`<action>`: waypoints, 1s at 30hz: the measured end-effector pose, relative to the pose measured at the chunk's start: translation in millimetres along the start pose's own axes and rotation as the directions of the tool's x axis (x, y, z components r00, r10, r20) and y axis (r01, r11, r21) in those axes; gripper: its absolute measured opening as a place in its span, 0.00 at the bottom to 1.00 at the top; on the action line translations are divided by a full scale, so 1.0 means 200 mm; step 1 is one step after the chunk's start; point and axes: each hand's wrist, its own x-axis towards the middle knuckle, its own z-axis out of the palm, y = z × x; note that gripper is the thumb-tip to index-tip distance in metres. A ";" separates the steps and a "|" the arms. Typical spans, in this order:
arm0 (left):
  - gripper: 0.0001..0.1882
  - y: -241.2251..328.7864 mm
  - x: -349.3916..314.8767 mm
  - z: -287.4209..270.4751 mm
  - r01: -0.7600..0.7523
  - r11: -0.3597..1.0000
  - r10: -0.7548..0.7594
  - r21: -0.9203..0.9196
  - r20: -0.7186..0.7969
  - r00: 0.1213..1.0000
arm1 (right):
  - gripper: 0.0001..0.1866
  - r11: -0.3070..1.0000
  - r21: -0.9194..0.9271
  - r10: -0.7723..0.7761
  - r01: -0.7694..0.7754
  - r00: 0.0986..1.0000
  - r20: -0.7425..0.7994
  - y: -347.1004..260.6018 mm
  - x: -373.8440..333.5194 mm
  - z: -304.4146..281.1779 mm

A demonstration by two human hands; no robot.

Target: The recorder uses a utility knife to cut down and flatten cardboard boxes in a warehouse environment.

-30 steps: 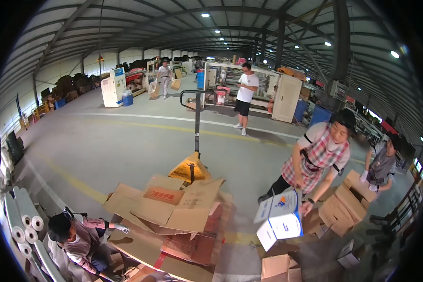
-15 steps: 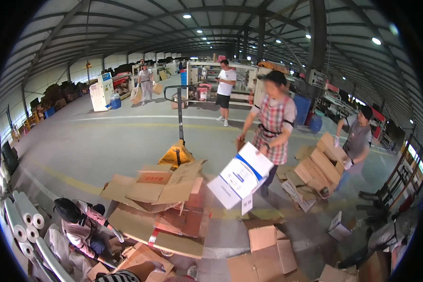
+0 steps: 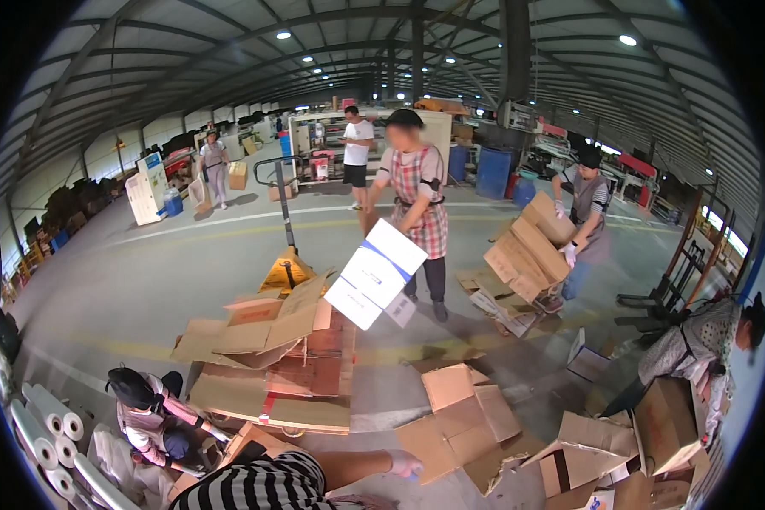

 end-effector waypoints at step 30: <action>0.32 -0.54 -0.72 0.47 0.472 0.830 -0.493 -0.296 0.005 0.870 | 0.18 0.997 0.072 0.020 -0.019 1.000 -0.012 -0.05 0.12 -0.14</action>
